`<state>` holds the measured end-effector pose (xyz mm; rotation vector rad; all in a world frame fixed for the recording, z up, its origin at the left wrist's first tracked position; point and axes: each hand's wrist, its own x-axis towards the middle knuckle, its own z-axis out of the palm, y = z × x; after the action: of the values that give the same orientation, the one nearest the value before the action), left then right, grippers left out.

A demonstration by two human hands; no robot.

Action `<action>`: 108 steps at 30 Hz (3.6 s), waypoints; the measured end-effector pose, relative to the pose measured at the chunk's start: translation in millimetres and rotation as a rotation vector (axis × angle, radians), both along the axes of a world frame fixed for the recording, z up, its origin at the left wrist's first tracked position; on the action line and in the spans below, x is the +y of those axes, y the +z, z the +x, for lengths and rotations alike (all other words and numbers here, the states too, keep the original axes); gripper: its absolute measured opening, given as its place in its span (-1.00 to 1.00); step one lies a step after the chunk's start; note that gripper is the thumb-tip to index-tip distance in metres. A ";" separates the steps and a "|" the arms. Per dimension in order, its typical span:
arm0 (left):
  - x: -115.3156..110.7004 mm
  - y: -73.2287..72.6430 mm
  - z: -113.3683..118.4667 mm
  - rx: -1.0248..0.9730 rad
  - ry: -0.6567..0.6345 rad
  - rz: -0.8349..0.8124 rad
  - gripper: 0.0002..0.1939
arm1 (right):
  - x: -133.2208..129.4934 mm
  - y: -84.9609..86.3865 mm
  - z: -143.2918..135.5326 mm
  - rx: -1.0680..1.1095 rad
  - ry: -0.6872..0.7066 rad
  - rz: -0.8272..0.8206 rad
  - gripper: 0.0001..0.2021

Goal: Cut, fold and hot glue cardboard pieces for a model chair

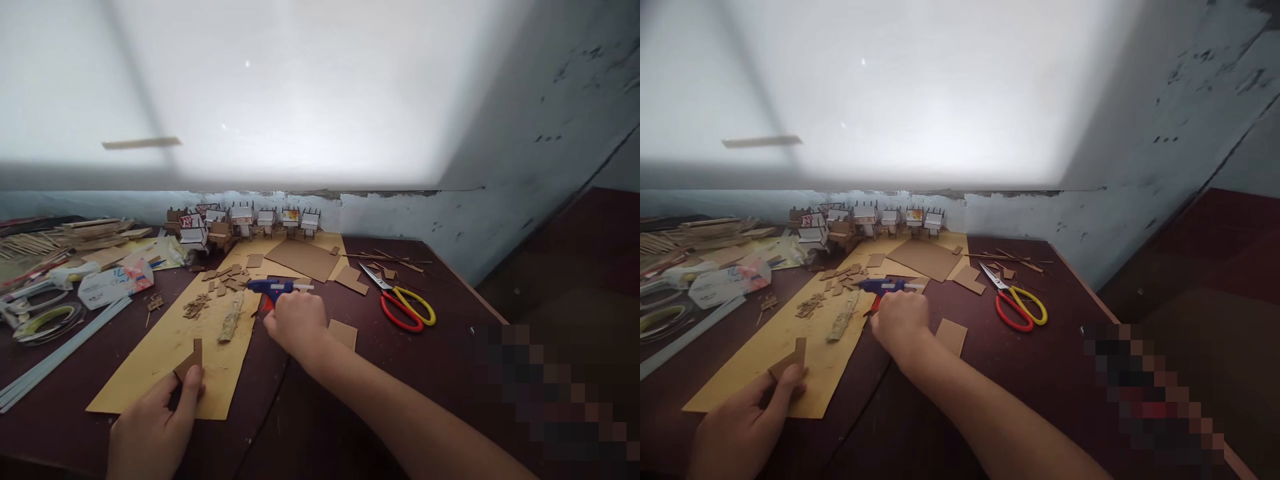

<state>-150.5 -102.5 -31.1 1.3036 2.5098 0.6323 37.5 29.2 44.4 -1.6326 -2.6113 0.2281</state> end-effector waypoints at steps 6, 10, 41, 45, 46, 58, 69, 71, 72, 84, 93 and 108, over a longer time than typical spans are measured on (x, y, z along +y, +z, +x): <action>2.3 12.1 2.7 -0.242 -0.086 0.204 -0.62 | 13.8 15.6 80.4 0.157 -0.280 0.257 -0.67; 20.1 40.9 26.6 -0.418 -0.503 0.128 -0.58 | 17.8 16.2 139.4 0.338 -0.400 0.288 -0.74; 130.2 34.7 128.7 -0.039 -1.350 0.150 -0.43 | -5.4 -58.2 178.0 1.045 -0.489 -0.092 -0.78; 124.0 41.0 130.5 -0.114 -1.370 0.255 -0.34 | -3.1 -59.8 176.7 1.037 -0.496 -0.157 -0.77; 122.8 42.5 130.7 -0.131 -1.375 0.282 -0.33 | -2.9 -59.1 175.9 1.067 -0.492 -0.200 -0.74; 119.4 56.5 122.9 -0.315 -1.260 0.343 -0.35 | -10.5 -55.6 172.9 1.382 -0.475 -0.498 -0.67; 121.7 33.5 142.8 -1.046 -0.966 -0.007 -0.65 | -14.6 -58.0 173.4 1.242 -0.519 -0.228 -0.63; 123.0 31.4 141.4 -0.974 -0.927 0.018 -0.63 | -15.3 -53.2 172.7 1.219 -0.536 -0.199 -0.65; 123.8 30.7 140.2 -0.911 -0.918 0.043 -0.62 | -15.8 -50.1 172.3 1.219 -0.542 -0.192 -0.65; 116.3 47.5 134.9 -0.444 -0.907 0.115 -0.56 | -22.9 -39.7 172.4 1.275 -0.427 -0.173 -0.65; 111.9 43.6 123.9 -0.472 -0.877 0.150 -0.54 | -36.0 -43.6 170.5 1.066 -0.444 -0.091 -0.64; 165.3 56.7 47.2 -1.028 -0.324 0.452 -0.76 | -21.5 -44.7 170.6 1.098 -0.443 -0.244 -0.62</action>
<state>-103.3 62.8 25.5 1.0466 1.3398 1.3863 208.0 7.8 -0.4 -1.4485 -1.4160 1.0688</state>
